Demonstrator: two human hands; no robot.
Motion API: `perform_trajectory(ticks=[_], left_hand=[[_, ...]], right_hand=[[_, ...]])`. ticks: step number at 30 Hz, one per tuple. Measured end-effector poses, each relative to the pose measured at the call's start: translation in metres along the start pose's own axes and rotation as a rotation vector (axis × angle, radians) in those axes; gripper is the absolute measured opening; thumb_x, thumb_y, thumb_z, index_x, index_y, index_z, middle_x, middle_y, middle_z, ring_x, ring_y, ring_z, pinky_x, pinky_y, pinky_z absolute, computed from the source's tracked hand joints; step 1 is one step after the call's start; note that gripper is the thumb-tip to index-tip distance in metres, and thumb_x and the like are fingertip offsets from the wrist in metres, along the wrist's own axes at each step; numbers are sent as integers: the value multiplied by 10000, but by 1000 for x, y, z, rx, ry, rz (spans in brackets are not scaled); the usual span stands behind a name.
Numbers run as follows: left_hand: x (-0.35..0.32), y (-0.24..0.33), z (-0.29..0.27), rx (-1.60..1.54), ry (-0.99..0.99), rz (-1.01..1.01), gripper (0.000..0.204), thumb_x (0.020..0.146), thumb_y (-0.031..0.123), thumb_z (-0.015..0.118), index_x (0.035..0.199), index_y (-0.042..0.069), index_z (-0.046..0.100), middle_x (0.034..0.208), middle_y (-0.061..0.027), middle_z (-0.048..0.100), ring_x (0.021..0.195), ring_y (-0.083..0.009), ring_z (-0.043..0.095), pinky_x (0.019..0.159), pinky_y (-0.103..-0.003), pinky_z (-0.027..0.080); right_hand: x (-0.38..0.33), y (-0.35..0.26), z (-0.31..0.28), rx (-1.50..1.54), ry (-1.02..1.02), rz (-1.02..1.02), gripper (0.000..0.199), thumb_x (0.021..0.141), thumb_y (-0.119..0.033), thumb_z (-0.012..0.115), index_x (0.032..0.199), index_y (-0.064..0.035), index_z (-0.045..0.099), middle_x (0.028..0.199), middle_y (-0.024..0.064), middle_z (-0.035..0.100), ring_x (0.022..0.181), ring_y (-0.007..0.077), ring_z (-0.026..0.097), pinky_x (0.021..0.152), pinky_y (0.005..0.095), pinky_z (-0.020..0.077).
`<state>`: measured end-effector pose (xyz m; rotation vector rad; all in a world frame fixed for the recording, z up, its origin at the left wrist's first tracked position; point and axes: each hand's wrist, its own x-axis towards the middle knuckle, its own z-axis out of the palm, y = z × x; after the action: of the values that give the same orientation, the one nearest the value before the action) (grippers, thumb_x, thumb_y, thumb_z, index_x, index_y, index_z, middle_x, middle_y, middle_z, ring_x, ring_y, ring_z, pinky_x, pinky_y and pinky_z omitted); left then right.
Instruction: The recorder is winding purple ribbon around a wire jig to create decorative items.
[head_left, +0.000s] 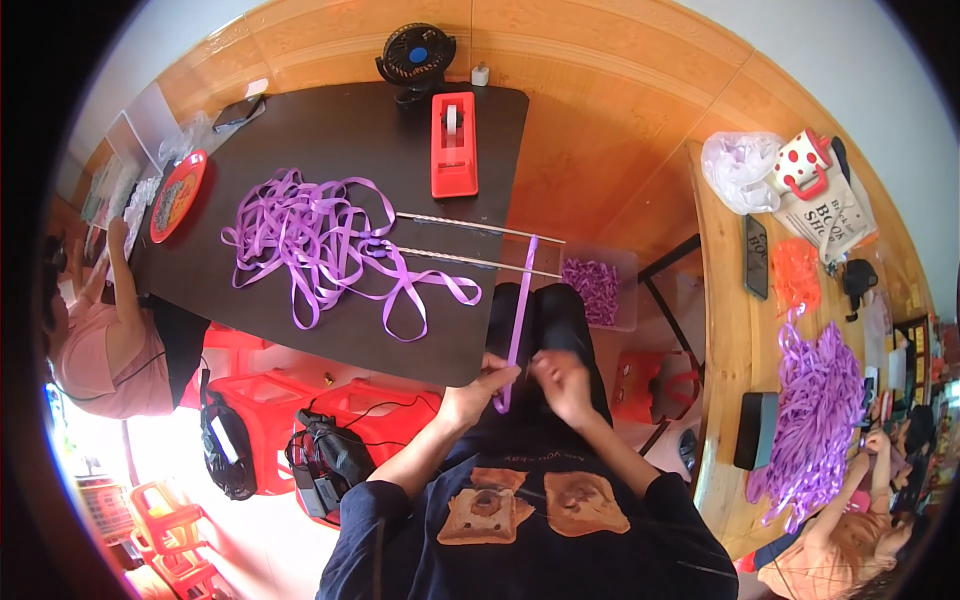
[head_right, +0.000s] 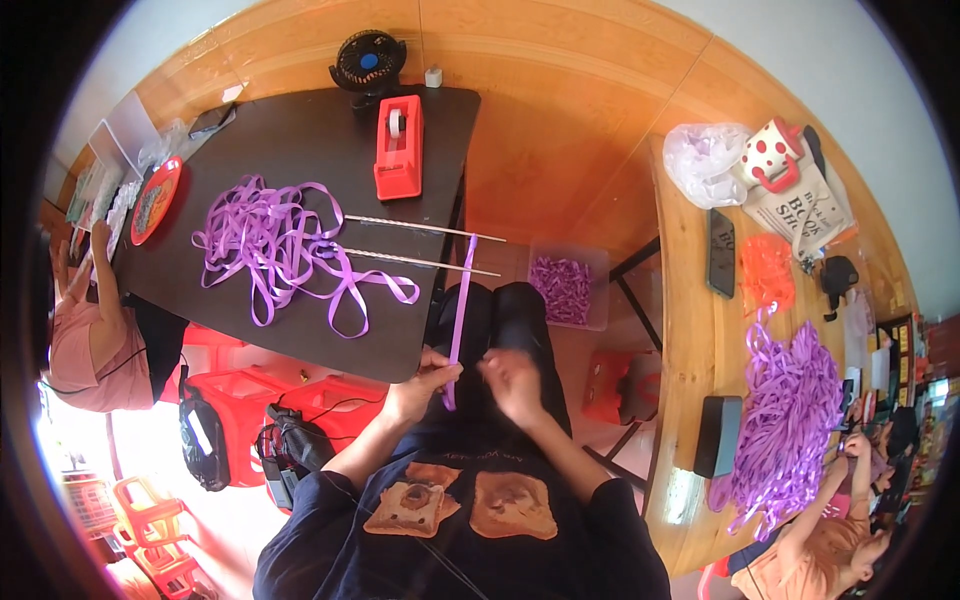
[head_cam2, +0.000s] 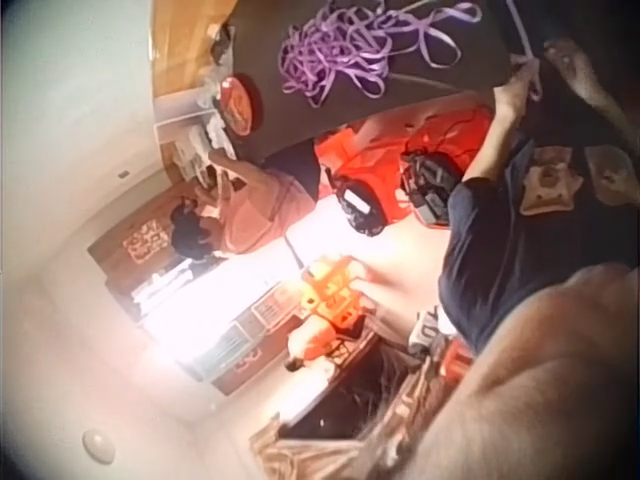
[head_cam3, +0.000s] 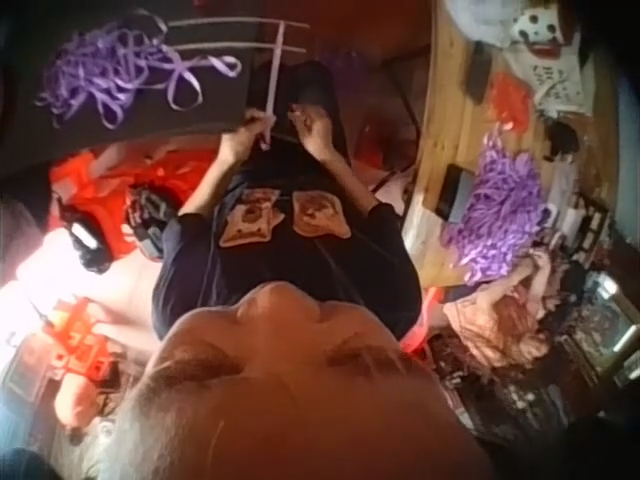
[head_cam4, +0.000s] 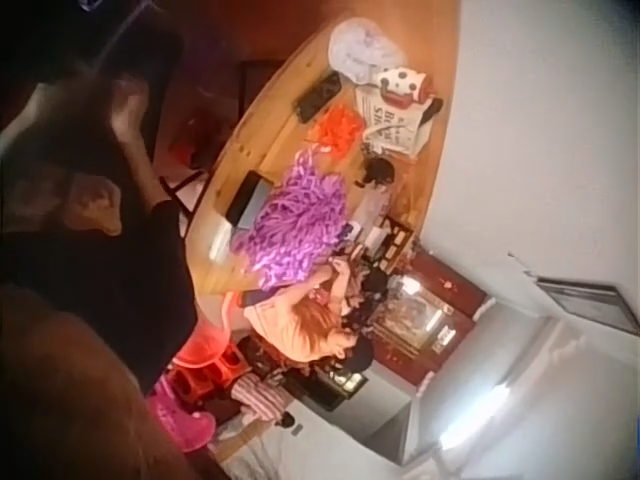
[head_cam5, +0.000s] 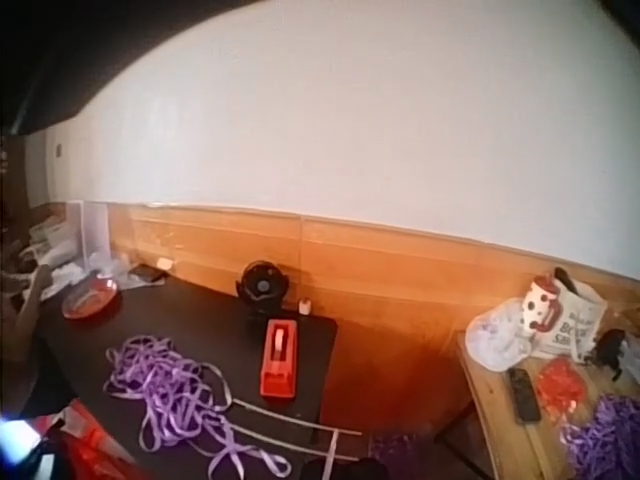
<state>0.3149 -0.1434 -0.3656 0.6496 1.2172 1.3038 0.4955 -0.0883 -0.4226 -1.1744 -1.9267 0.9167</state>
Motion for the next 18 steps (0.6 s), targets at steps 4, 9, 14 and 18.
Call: perform_trajectory(ticks=[4, 9, 14, 18], left_hand=[[-8, 8, 0, -18, 5, -57, 83, 815, 91, 719, 831, 28, 667, 735, 1, 628, 596, -42, 510, 530, -185, 386], [-12, 11, 8, -56, 3, -1, 75, 815, 84, 720, 830, 31, 668, 719, 5, 626, 572, -40, 497, 515, -183, 374], [-18, 13, 14, -189, 4, 4, 61, 815, 67, 717, 818, 37, 664, 702, 6, 618, 552, -40, 484, 505, -184, 362], [-19, 14, 12, -248, -70, 30, 50, 831, 60, 696, 816, 31, 658, 745, -19, 628, 593, -64, 507, 539, -201, 387]], right_hand=[[63, -55, -31, -350, 354, -587, 368, 671, 52, 732, 1015, -53, 653, 891, 93, 594, 772, 278, 572, 648, 376, 442], [88, -73, -31, -598, 277, -1036, 314, 703, -127, 732, 1014, -103, 697, 925, 50, 546, 705, 173, 541, 585, 309, 392], [83, -82, -29, -561, 290, -1132, 232, 696, -109, 738, 917, -47, 712, 883, 41, 548, 657, 151, 523, 530, 274, 376], [78, -94, -34, -519, 267, -1135, 339, 656, -142, 723, 973, -24, 706, 868, 28, 557, 651, 145, 512, 548, 281, 351]])
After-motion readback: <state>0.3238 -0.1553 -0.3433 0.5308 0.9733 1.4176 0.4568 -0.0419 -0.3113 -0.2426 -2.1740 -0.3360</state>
